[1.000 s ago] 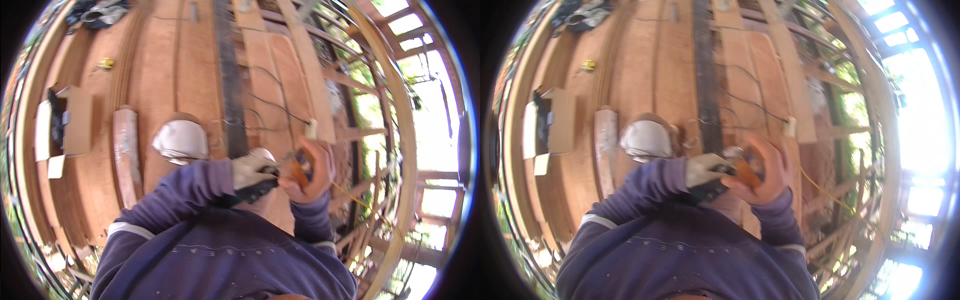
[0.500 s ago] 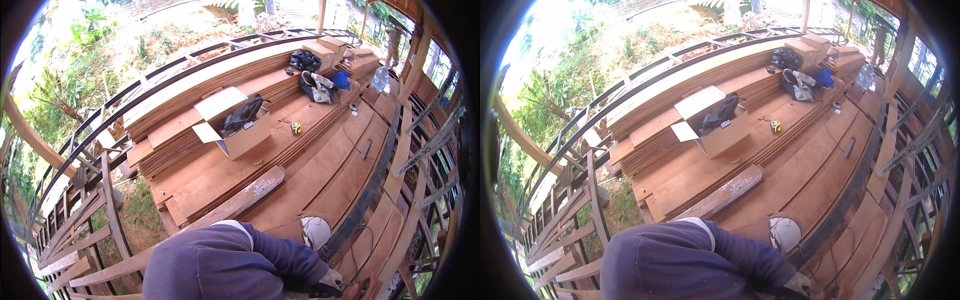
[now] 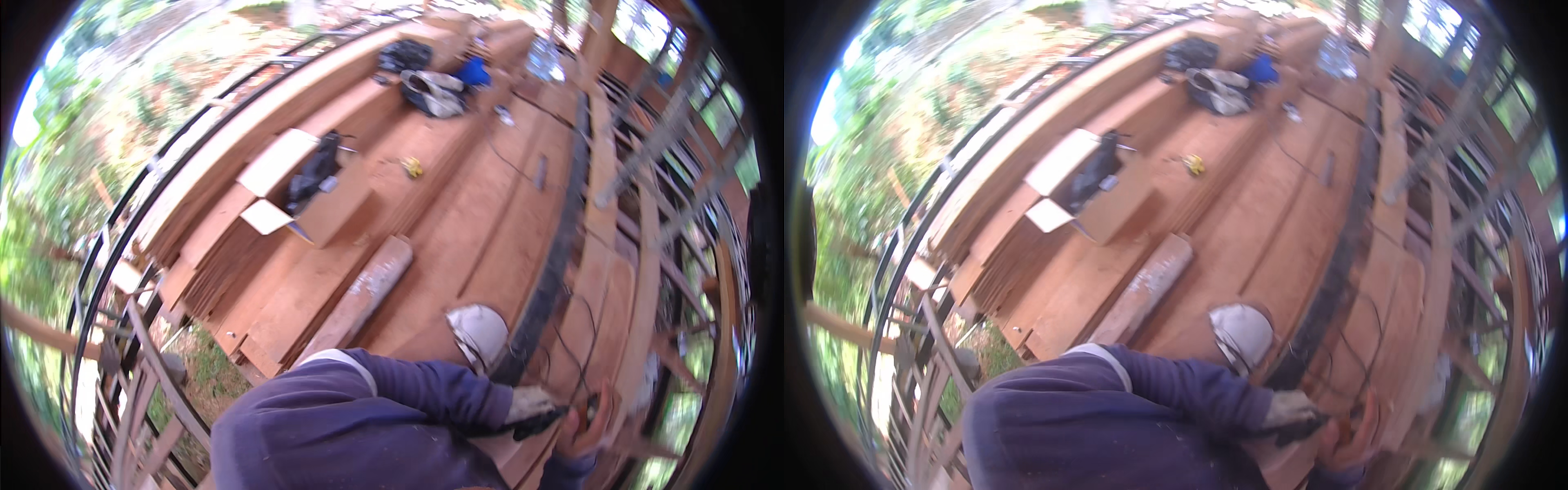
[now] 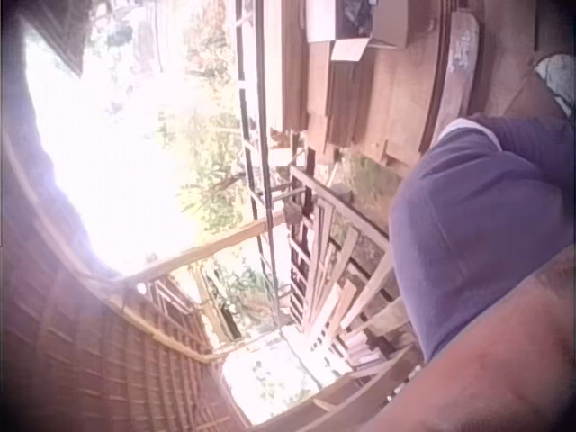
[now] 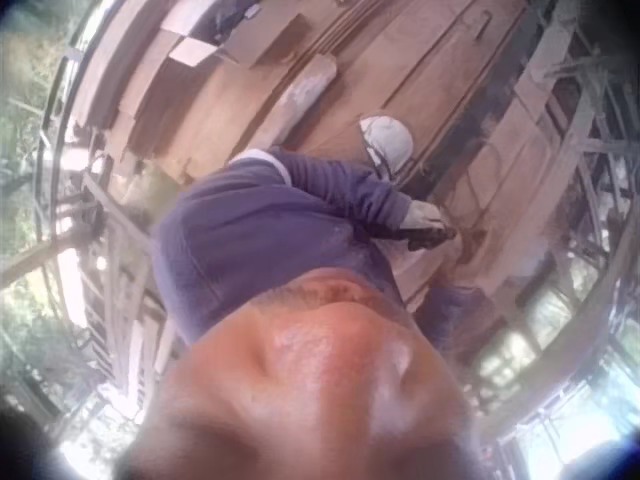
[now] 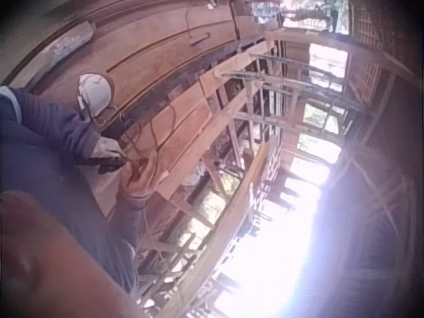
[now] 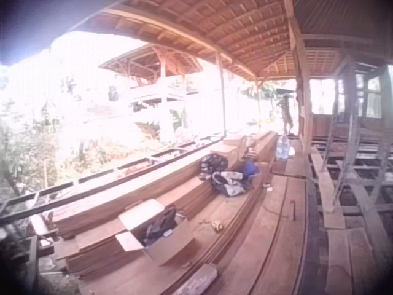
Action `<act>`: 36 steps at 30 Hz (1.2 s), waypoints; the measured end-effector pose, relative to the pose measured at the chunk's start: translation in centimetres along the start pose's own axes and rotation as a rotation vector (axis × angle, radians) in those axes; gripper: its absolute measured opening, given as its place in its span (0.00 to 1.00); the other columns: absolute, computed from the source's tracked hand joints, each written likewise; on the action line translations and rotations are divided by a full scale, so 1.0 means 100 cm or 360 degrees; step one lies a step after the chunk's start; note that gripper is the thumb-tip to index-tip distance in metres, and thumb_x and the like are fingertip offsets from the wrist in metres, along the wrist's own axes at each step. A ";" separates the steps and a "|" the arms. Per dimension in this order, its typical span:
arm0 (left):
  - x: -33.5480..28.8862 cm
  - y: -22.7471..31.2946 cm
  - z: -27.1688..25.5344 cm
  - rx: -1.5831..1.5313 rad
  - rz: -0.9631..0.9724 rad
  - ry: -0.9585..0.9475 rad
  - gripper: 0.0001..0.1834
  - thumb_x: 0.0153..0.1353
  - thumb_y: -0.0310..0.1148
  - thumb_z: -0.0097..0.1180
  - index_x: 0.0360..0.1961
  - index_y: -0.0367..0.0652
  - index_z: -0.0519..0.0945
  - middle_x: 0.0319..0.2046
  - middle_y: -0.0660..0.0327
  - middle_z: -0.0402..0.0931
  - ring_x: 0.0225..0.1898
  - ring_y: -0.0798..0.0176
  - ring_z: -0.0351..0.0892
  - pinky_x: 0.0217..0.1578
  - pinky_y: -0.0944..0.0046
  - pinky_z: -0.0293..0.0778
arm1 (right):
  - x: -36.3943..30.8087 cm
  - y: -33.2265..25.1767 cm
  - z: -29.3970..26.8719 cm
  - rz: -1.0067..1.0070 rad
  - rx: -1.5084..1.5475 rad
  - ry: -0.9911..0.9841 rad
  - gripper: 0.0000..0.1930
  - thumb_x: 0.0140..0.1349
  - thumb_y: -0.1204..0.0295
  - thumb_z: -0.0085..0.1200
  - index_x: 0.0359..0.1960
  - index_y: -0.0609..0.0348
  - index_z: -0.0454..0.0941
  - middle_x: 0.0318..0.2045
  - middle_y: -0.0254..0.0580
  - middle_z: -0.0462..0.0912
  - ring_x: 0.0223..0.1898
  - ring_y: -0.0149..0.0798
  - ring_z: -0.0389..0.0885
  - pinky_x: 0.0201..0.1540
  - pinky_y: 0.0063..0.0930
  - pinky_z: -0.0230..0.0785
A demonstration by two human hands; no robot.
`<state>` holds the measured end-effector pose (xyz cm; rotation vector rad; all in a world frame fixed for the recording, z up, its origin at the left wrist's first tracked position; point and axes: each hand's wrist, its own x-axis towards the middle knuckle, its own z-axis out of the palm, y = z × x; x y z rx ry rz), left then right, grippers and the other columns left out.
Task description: The person uses a corded drill to create holes in wooden planks on a construction site. They repeatedly position the drill, operate it to bore into the wood, and then clear the resulting sawdust from the bit and the hole. The person also uses a small sanding block to smooth the edges of the drilled holes.
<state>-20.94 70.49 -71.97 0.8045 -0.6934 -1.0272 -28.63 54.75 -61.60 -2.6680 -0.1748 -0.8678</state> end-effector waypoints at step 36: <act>0.002 0.023 0.010 0.0601 0.0353 -0.0161 0.16 0.74 0.36 0.41 0.41 0.36 0.78 0.24 0.56 0.75 0.26 0.58 0.76 0.30 0.59 0.72 | 0.016 -0.002 -0.026 -0.0218 -0.0026 -0.0046 0.26 0.59 0.57 0.62 0.45 0.74 0.77 0.32 0.55 0.79 0.27 0.49 0.79 0.31 0.39 0.73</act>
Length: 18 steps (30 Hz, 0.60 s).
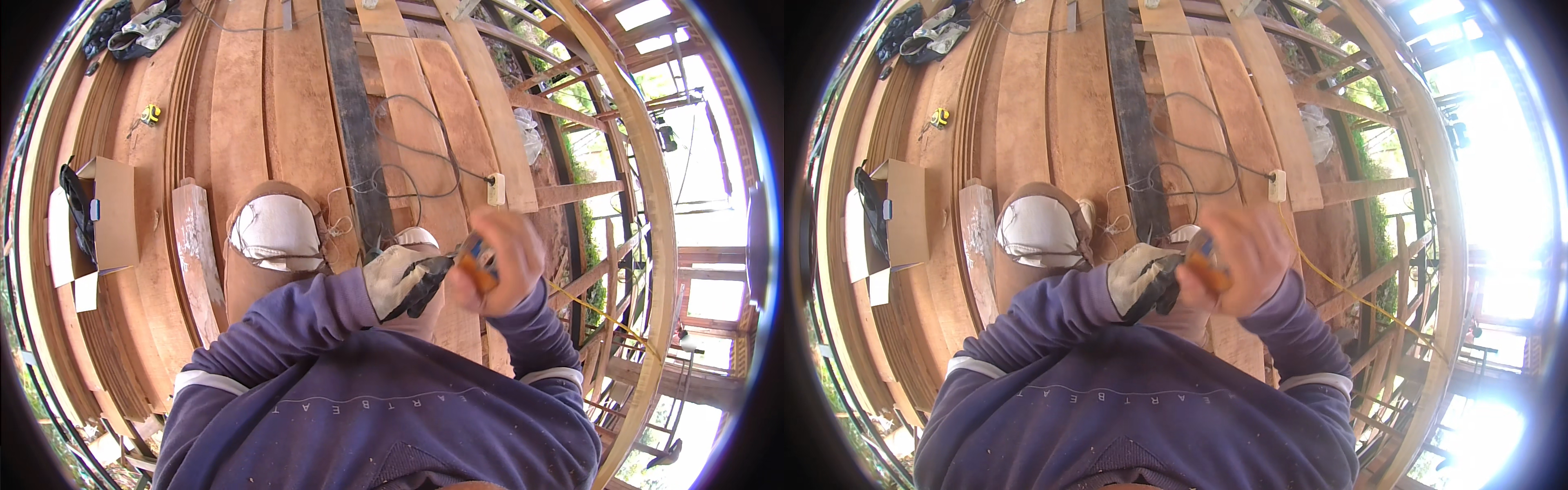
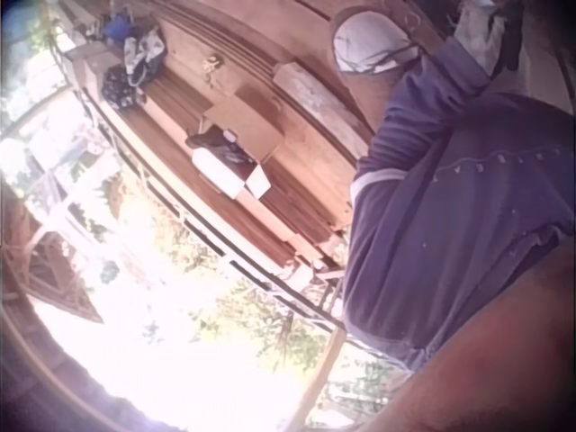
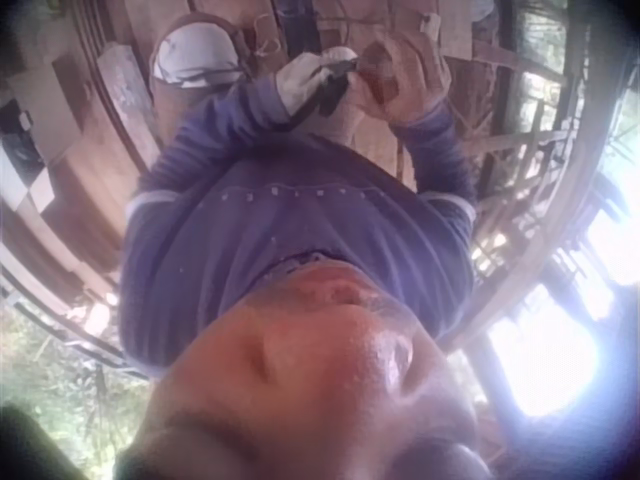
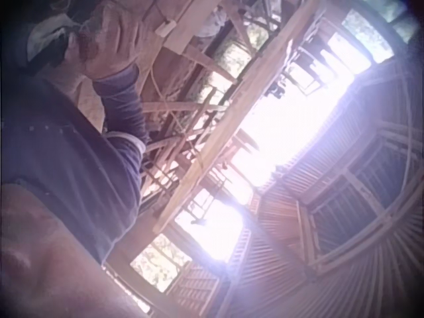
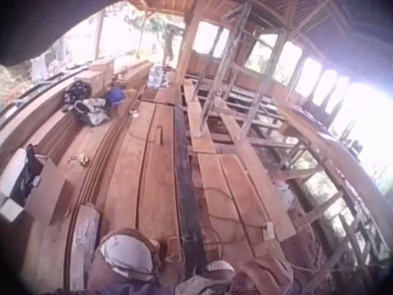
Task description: The person uses a corded drill to create holes in wooden planks on a construction site. They repeatedly position the drill, operate it to bore into the wood, and then clear the resulting sawdust from the bit and the hole. The person also uses a small sanding block to smooth the edges of the drilled holes.
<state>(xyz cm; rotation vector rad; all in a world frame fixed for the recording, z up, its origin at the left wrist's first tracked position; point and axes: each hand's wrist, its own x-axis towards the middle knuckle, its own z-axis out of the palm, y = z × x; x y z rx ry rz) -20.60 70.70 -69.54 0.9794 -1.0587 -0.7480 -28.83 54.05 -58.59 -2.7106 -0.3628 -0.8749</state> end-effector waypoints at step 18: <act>-0.002 -0.002 -0.004 -0.0319 -0.0414 -0.0140 0.18 0.73 0.38 0.43 0.44 0.34 0.79 0.28 0.59 0.79 0.28 0.62 0.78 0.30 0.62 0.73 | -0.004 0.000 0.001 0.0022 -0.0027 0.0094 0.27 0.57 0.59 0.62 0.49 0.73 0.77 0.37 0.55 0.81 0.31 0.50 0.81 0.34 0.39 0.75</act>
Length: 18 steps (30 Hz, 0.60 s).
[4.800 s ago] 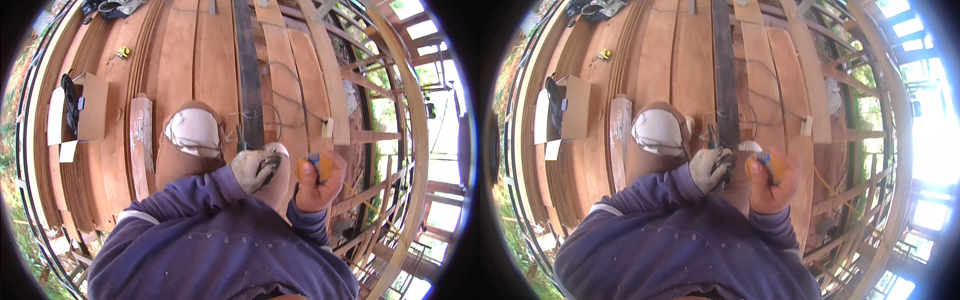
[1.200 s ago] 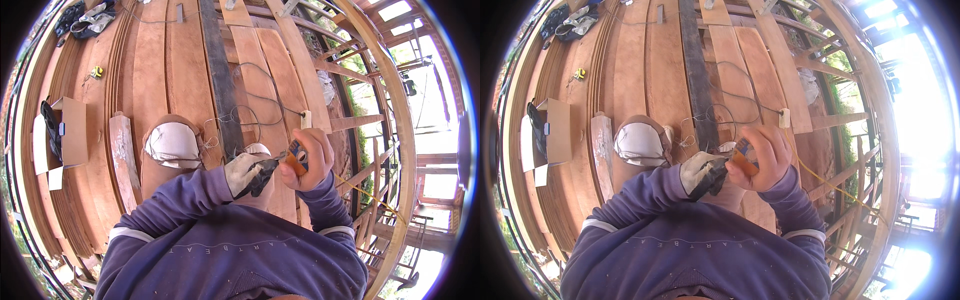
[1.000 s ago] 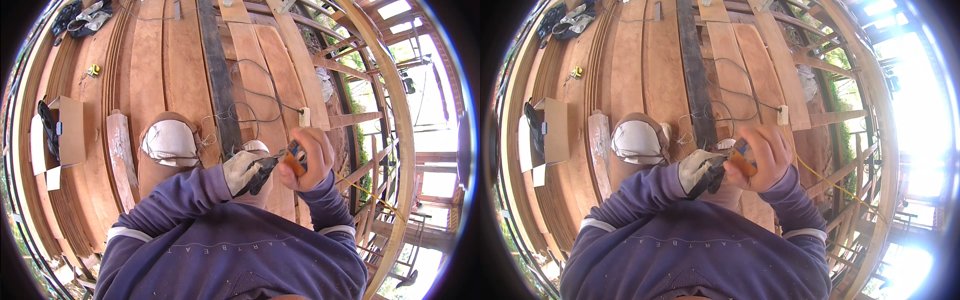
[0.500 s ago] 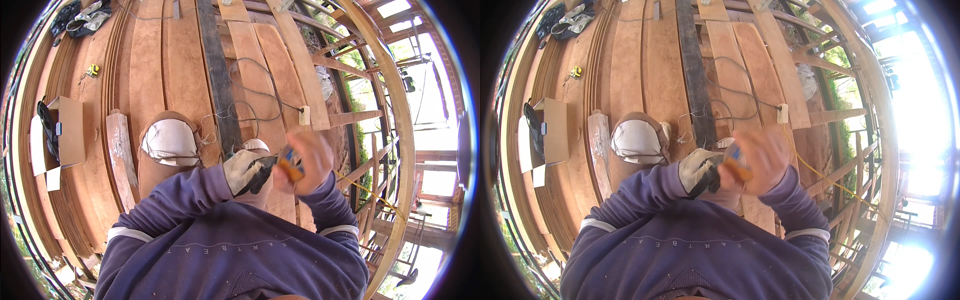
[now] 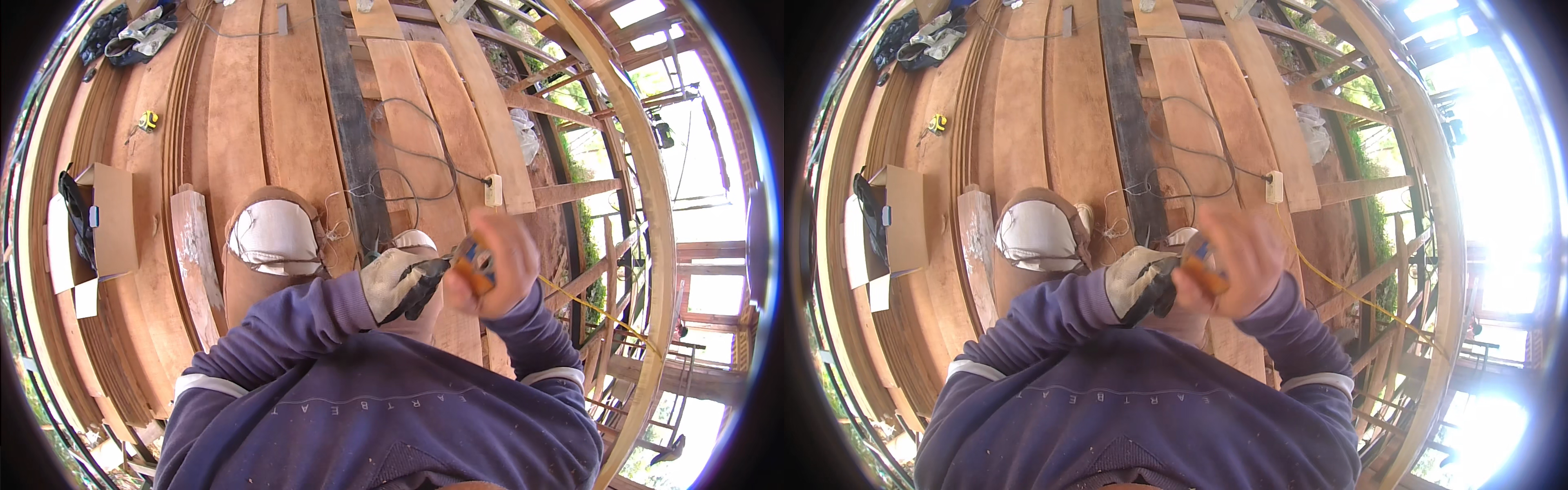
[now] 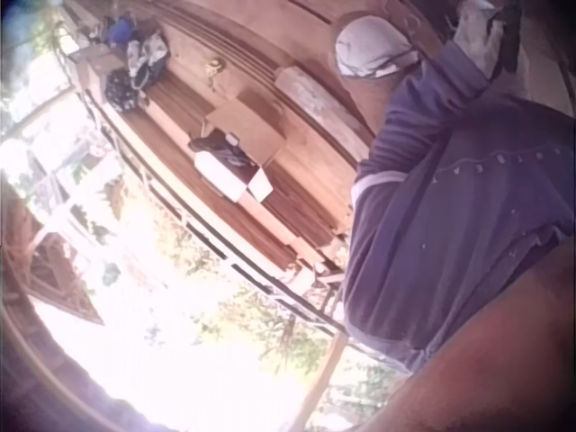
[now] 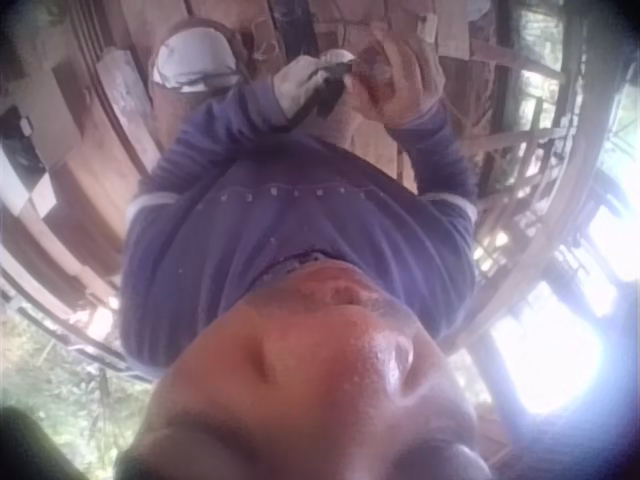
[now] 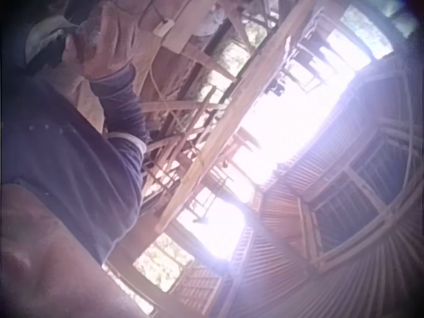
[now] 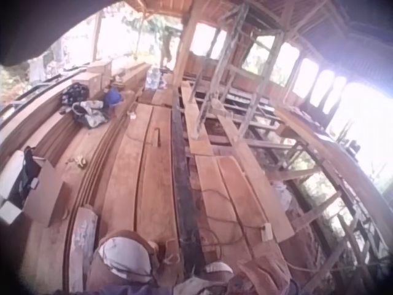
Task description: The person uses a corded drill to create holes in wooden planks on a construction site. They repeatedly position the drill, operate it to bore into the wood, and then clear the resulting sawdust from the bit and the hole. The person also uses a small sanding block to smooth the edges of the drilled holes.
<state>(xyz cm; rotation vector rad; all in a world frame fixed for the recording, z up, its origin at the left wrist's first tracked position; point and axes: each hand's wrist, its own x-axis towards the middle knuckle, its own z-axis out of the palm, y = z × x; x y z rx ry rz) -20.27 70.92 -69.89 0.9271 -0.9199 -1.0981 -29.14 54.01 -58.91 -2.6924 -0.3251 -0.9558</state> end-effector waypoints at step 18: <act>-0.006 0.008 0.011 0.0503 0.0373 0.0302 0.18 0.74 0.34 0.41 0.52 0.32 0.76 0.27 0.54 0.77 0.29 0.57 0.79 0.33 0.60 0.74 | -0.004 0.003 0.004 -0.0134 -0.0027 -0.0011 0.32 0.61 0.54 0.59 0.51 0.78 0.76 0.38 0.58 0.82 0.32 0.52 0.82 0.37 0.40 0.76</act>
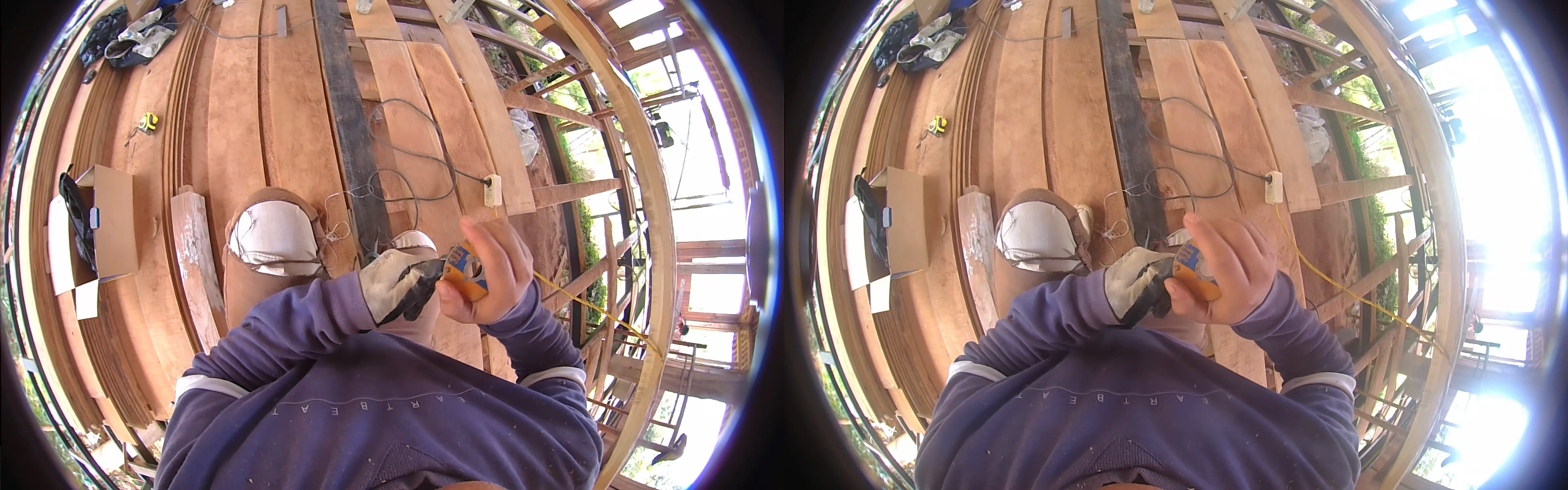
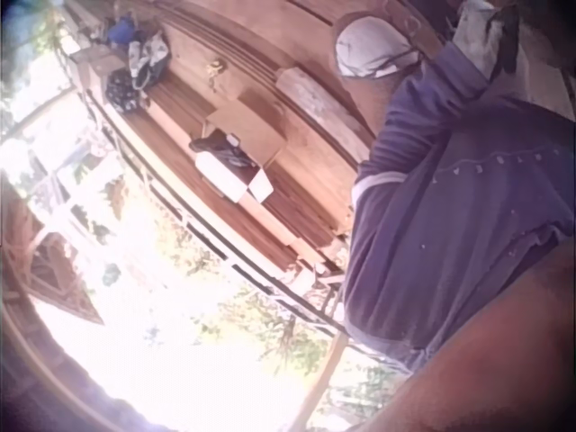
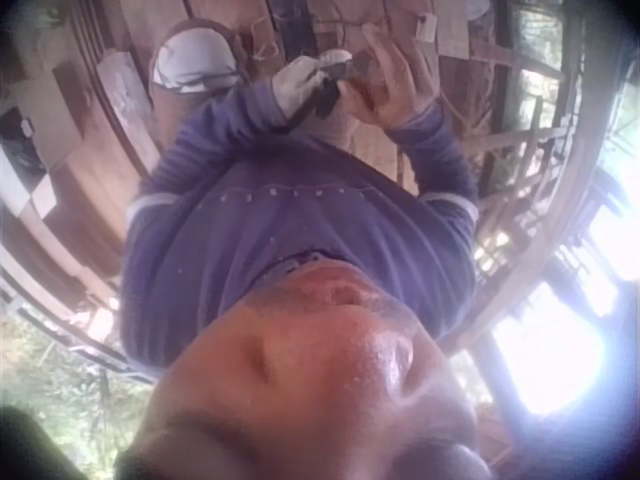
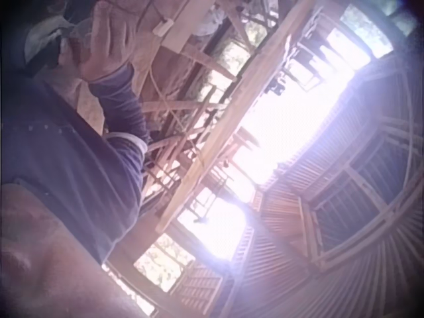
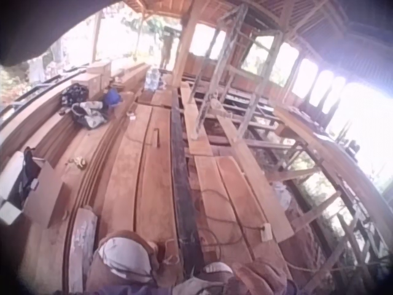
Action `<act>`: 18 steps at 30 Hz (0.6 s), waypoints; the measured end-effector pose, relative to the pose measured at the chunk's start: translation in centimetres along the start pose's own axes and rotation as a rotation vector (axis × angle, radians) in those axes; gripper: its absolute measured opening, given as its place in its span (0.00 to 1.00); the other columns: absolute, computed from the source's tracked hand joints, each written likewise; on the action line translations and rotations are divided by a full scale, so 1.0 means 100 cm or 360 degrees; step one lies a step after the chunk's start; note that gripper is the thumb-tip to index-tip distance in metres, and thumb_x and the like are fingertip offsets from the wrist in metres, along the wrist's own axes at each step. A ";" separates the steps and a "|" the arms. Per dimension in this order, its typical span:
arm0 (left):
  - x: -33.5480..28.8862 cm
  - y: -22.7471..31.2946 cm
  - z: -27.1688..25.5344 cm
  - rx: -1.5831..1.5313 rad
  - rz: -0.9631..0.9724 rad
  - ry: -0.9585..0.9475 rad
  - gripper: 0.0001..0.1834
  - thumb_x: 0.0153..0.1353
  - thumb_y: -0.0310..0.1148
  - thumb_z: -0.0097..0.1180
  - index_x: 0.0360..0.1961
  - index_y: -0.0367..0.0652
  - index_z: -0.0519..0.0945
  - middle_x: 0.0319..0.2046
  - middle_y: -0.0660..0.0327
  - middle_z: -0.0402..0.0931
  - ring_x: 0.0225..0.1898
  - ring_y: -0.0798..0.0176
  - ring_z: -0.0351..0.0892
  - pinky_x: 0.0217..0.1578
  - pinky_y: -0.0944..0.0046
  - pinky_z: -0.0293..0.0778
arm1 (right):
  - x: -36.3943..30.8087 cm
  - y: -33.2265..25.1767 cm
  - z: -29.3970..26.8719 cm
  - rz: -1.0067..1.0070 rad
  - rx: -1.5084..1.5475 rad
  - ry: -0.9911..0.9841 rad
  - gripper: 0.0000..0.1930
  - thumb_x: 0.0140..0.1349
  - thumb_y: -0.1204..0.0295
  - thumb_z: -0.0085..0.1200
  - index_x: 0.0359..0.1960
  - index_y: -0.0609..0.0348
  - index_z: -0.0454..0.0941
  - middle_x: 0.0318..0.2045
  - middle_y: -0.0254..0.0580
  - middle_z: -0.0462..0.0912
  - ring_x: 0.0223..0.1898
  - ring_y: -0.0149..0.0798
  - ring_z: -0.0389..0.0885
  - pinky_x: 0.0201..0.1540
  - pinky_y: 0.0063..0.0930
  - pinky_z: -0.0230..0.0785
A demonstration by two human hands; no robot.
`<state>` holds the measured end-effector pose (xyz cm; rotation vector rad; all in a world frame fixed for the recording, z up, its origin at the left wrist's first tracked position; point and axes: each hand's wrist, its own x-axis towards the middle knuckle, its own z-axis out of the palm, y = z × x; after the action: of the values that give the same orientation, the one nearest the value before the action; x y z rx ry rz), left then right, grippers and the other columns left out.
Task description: The person uses a corded drill to create holes in wooden planks on a construction site. They repeatedly position the drill, operate it to bore into the wood, and then clear the resulting sawdust from the bit and the hole. The person also uses a small sanding block to smooth the edges of the drilled holes.
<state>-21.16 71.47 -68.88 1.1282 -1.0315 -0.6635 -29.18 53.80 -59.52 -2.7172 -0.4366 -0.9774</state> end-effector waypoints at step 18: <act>-0.005 -0.010 -0.002 0.0063 0.0001 -0.0043 0.17 0.76 0.37 0.41 0.45 0.34 0.78 0.31 0.53 0.78 0.33 0.55 0.78 0.37 0.58 0.73 | 0.001 -0.003 0.003 0.0099 0.0262 -0.0033 0.35 0.59 0.56 0.64 0.57 0.76 0.72 0.43 0.58 0.81 0.38 0.52 0.82 0.39 0.39 0.76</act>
<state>-21.17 71.66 -69.98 1.1559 -1.0719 -0.6618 -29.02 54.18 -59.68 -2.5794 -0.4142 -0.8577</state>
